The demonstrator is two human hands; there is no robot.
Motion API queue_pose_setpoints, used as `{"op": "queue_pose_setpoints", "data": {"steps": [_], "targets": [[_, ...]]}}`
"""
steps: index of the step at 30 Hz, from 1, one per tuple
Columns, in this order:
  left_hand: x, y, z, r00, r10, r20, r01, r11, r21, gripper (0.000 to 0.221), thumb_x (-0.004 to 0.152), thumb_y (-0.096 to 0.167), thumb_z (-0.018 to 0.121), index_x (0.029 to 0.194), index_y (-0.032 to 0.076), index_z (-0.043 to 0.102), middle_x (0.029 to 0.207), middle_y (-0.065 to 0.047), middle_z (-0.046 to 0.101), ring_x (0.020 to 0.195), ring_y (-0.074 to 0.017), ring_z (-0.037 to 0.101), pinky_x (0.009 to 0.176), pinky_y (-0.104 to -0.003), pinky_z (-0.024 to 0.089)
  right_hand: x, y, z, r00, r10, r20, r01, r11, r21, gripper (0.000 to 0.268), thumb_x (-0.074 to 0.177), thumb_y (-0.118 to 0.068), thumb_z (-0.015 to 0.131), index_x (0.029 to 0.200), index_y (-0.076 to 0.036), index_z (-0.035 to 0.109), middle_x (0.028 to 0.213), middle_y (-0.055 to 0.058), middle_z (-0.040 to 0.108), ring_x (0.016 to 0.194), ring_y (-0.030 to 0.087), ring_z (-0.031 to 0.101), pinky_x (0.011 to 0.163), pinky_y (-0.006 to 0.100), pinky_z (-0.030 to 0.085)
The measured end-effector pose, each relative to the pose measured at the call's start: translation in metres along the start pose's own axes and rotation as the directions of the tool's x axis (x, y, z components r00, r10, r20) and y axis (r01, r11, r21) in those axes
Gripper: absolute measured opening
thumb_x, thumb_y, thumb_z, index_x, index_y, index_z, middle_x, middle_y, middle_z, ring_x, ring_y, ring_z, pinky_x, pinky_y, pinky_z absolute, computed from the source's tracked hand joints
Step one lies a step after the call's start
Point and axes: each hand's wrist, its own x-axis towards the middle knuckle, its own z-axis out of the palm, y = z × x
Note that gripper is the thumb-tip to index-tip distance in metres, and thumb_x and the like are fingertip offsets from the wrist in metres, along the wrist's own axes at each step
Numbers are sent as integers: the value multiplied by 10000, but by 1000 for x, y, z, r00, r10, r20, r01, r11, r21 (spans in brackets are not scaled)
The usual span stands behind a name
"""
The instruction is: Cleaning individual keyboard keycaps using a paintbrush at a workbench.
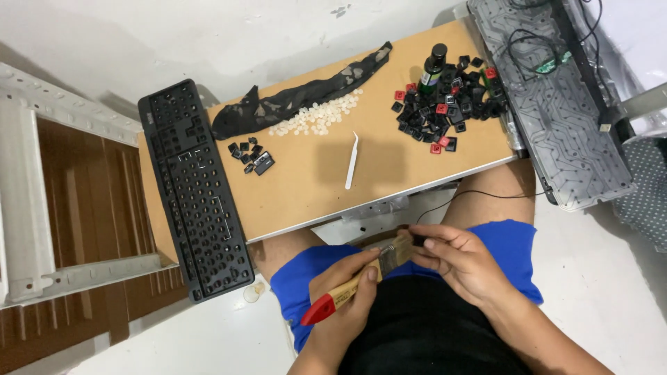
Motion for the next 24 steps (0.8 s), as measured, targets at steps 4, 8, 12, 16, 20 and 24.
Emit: {"op": "queue_pose_setpoints", "data": {"steps": [4, 8, 12, 16, 20, 24], "targets": [[3, 6, 5, 999, 35, 28, -35, 999, 3, 234, 992, 211, 639, 1126, 52, 745, 1104, -120, 800, 988, -227, 805, 850, -294, 649, -1, 4, -8, 999, 17, -40, -16, 1000, 9, 386, 909, 31, 601, 1284, 87, 674, 1220, 292, 739, 1034, 384, 727, 939, 482, 584], [0, 10, 12, 996, 47, 78, -48, 999, 21, 234, 1001, 195, 625, 1158, 56, 729, 1126, -115, 791, 990, -226, 799, 862, -295, 639, 3, 17, -19, 999, -20, 27, 18, 999, 47, 369, 910, 30, 608, 1269, 82, 679, 1257, 291, 730, 1119, 379, 714, 928, 478, 601], [2, 8, 17, 990, 1, 141, 1, 1000, -12, 204, 986, 130, 618, 1091, 17, 751, 906, -77, 783, 785, -170, 772, 725, -262, 619, 11, 17, -22, 988, -83, 129, 76, 995, 59, 333, 883, 44, 656, 1209, 84, 710, 1209, 304, 747, 1107, 392, 731, 862, 463, 626], [-4, -1, 13, 998, -41, 42, 35, 990, 139, 240, 981, 204, 580, 984, 77, 783, 874, -54, 803, 744, -162, 778, 656, -255, 591, 24, 27, -35, 997, -5, 73, 2, 999, 38, 330, 853, 55, 685, 1181, 83, 715, 1176, 322, 756, 1113, 446, 741, 911, 476, 609], [1, 3, 9, 998, -13, 64, 10, 999, 41, 224, 1006, 203, 611, 1106, 65, 755, 1048, -90, 802, 909, -196, 802, 783, -265, 631, 30, 33, -36, 979, -16, 203, 9, 999, 36, 234, 867, 25, 715, 1099, 36, 740, 1117, 250, 774, 1013, 370, 763, 858, 449, 642], [6, -1, 1, 995, -82, 57, 78, 995, 64, 235, 993, 205, 595, 1005, 63, 782, 909, -67, 808, 801, -174, 791, 717, -258, 610, 38, 32, -33, 973, -23, 232, 14, 999, 40, 210, 876, 32, 706, 1084, 56, 729, 1133, 282, 760, 1071, 396, 749, 900, 461, 629]]}}
